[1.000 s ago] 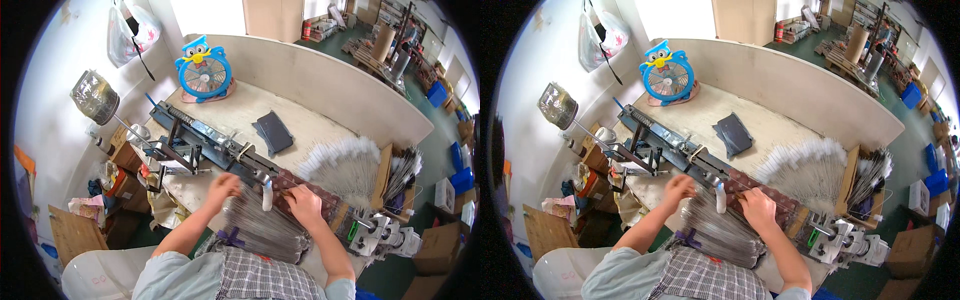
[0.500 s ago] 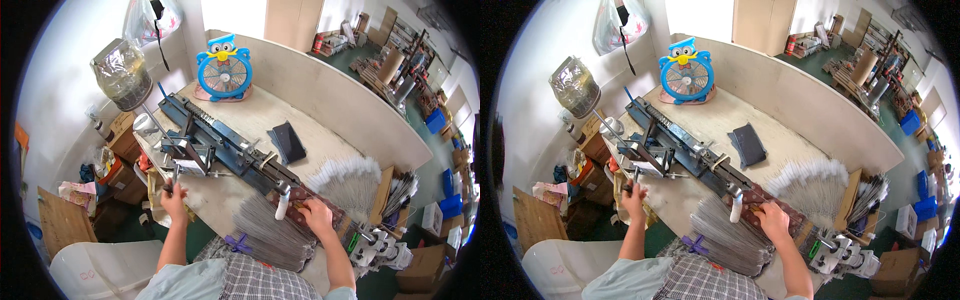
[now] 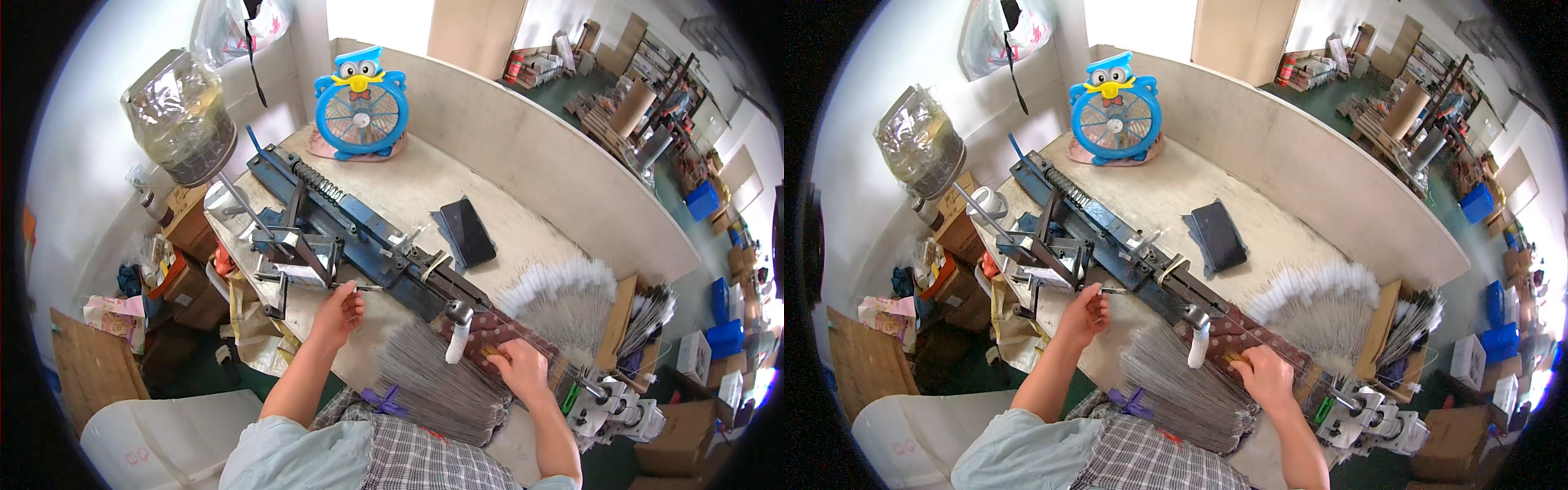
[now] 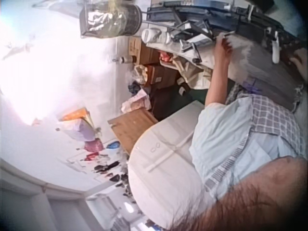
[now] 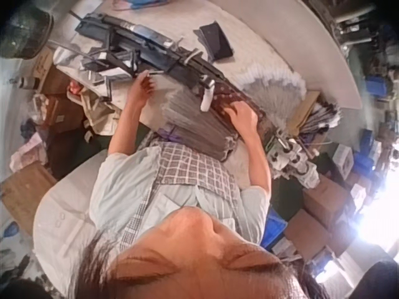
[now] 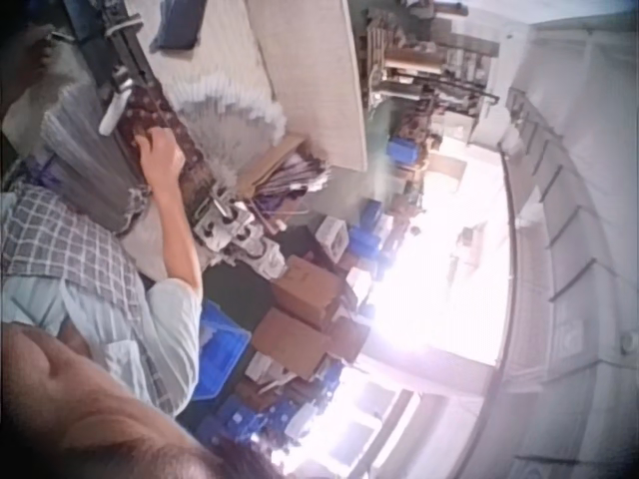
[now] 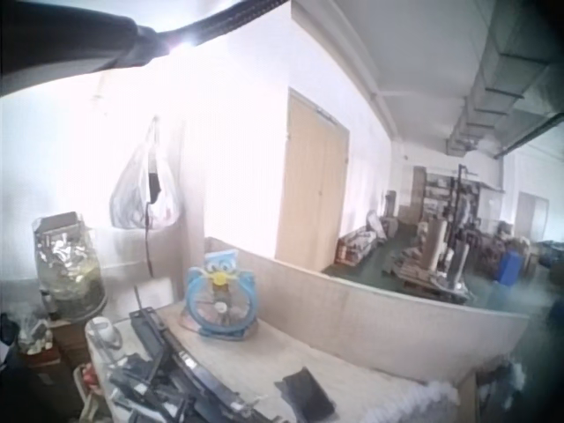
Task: The person manufactures small wire brushes by placing bristles between wires, operating a twisting machine fixture to secure them, and removing the formed brushes.
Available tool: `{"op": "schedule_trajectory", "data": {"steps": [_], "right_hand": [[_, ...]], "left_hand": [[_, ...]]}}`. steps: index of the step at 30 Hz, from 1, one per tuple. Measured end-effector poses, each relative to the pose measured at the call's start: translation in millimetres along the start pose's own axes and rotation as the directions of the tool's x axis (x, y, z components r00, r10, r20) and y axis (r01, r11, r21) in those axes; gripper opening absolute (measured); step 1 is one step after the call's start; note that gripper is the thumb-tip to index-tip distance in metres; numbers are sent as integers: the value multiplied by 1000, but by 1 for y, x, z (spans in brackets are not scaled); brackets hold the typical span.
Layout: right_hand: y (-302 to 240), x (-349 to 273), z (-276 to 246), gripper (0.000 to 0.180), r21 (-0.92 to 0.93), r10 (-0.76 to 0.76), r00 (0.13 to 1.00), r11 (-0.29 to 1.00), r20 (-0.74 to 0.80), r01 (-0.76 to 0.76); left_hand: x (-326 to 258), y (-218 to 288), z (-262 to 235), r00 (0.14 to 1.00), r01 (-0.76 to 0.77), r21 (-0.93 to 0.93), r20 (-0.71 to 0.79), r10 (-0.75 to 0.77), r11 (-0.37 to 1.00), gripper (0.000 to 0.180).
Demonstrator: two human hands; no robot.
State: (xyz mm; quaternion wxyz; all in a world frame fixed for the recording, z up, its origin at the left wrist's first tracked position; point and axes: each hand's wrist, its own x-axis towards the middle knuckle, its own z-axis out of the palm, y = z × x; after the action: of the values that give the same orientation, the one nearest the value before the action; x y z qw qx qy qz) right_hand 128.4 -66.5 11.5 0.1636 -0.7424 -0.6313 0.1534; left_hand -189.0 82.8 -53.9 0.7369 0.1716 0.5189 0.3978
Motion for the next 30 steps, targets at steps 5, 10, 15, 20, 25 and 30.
{"op": "schedule_trajectory", "data": {"steps": [5,10,15,20,25,30], "right_hand": [[10,-12,-5,23,0,-48,999,999,-10,48],[-3,-24,-33,17,40,-93,993,995,-70,96],[4,-19,-65,13,48,-246,906,959,-345,279],[22,-11,-70,15,289,-3,954,953,-301,94],[32,-19,-70,18,472,61,983,881,-174,29],[49,-18,-63,19,780,194,981,610,23,-139]], "left_hand": [[-11,1,13,997,-56,28,-54,57,998,22],[-10,-9,19,957,-208,132,-175,230,969,15],[-37,-38,43,926,-376,110,50,373,920,15],[-92,-76,153,875,-211,223,478,82,952,15],[-80,-103,190,801,-251,194,591,91,948,15],[-77,-112,197,776,-336,294,625,85,895,17]]}}
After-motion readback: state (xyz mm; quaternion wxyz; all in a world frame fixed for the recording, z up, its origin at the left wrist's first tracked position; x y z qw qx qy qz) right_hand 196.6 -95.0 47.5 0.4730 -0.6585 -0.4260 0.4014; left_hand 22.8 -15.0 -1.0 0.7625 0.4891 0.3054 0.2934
